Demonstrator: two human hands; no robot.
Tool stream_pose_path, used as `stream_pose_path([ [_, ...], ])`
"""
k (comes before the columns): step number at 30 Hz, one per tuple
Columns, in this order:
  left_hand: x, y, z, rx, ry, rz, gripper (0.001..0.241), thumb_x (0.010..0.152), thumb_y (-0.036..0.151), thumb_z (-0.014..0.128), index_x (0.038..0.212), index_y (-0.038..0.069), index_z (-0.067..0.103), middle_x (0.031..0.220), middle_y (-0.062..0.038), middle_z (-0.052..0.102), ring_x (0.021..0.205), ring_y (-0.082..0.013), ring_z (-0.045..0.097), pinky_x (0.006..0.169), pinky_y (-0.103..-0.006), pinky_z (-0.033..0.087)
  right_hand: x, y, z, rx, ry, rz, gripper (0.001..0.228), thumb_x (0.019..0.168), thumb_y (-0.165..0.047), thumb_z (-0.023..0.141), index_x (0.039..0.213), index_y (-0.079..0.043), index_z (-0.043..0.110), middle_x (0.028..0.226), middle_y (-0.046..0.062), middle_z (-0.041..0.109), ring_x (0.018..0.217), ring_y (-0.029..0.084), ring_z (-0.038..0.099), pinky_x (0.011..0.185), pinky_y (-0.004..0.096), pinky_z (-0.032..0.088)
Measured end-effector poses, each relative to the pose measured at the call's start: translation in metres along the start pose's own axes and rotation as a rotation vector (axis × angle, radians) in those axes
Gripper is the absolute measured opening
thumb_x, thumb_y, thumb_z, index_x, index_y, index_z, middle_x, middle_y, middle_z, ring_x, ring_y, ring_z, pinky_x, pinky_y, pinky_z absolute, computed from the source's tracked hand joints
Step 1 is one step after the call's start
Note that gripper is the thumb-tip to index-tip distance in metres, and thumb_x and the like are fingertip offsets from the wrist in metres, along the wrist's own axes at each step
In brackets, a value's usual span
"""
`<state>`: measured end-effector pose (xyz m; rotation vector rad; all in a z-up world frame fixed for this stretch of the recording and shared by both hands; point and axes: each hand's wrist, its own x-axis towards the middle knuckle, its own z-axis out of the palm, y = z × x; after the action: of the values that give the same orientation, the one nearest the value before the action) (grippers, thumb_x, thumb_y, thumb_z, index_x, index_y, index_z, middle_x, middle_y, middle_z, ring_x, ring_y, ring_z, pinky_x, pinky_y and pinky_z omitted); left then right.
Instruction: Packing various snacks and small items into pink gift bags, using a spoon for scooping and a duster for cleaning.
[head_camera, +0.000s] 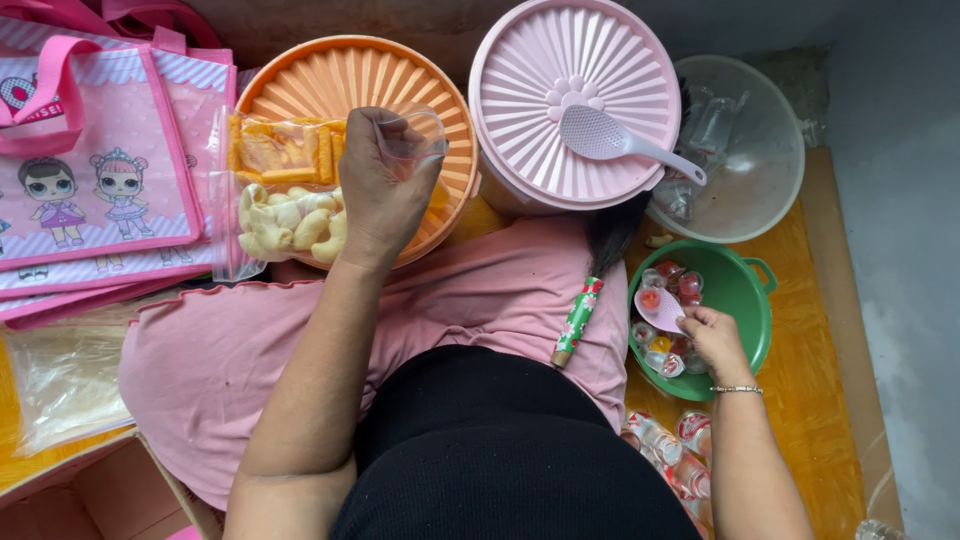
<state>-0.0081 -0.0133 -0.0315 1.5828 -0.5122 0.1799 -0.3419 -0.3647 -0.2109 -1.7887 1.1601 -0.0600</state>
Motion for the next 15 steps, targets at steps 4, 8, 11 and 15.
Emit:
stream_pose_path([
  [4, 0.001, 0.005, 0.002, -0.005, 0.003, -0.015, 0.033, 0.071, 0.004, 0.071, 0.089, 0.003, 0.044, 0.069, -0.011, 0.054, 0.065, -0.0178, 0.057, 0.061, -0.0268, 0.047, -0.005, -0.012, -0.014, -0.450, 0.060, -0.077, 0.021, 0.074, -0.016, 0.057, 0.092, -0.010, 0.067, 0.077, 0.014, 0.064, 0.083, 0.033, 0.059, 0.067, 0.043, 0.045],
  [8, 0.000, -0.001, 0.005, -0.010, -0.008, -0.023, 0.033, 0.072, 0.002, 0.071, 0.090, 0.003, 0.043, 0.070, -0.009, 0.054, 0.066, -0.0157, 0.057, 0.063, -0.0235, 0.047, -0.030, -0.047, -0.009, -0.829, 0.138, -0.095, 0.027, 0.077, -0.029, 0.050, 0.099, -0.025, 0.064, 0.087, 0.002, 0.064, 0.089, 0.028, 0.059, 0.075, 0.043, 0.047],
  [11, 0.000, -0.005, 0.005, 0.000, -0.022, -0.014, 0.033, 0.072, 0.000, 0.071, 0.090, 0.003, 0.043, 0.070, -0.010, 0.054, 0.066, -0.0172, 0.058, 0.063, -0.0241, 0.047, -0.040, -0.067, 0.001, -0.898, 0.155, -0.116, 0.029, 0.077, -0.028, 0.046, 0.100, -0.025, 0.063, 0.091, 0.003, 0.062, 0.091, 0.029, 0.059, 0.079, 0.044, 0.046],
  [15, 0.000, -0.005, 0.003, 0.002, -0.032, 0.005, 0.033, 0.072, -0.004, 0.070, 0.091, 0.000, 0.043, 0.071, -0.012, 0.053, 0.067, -0.0194, 0.056, 0.063, -0.0257, 0.046, -0.044, -0.085, 0.009, -0.892, 0.184, -0.084, 0.031, 0.078, -0.026, 0.044, 0.100, -0.015, 0.063, 0.092, 0.010, 0.062, 0.091, 0.033, 0.058, 0.081, 0.045, 0.044],
])
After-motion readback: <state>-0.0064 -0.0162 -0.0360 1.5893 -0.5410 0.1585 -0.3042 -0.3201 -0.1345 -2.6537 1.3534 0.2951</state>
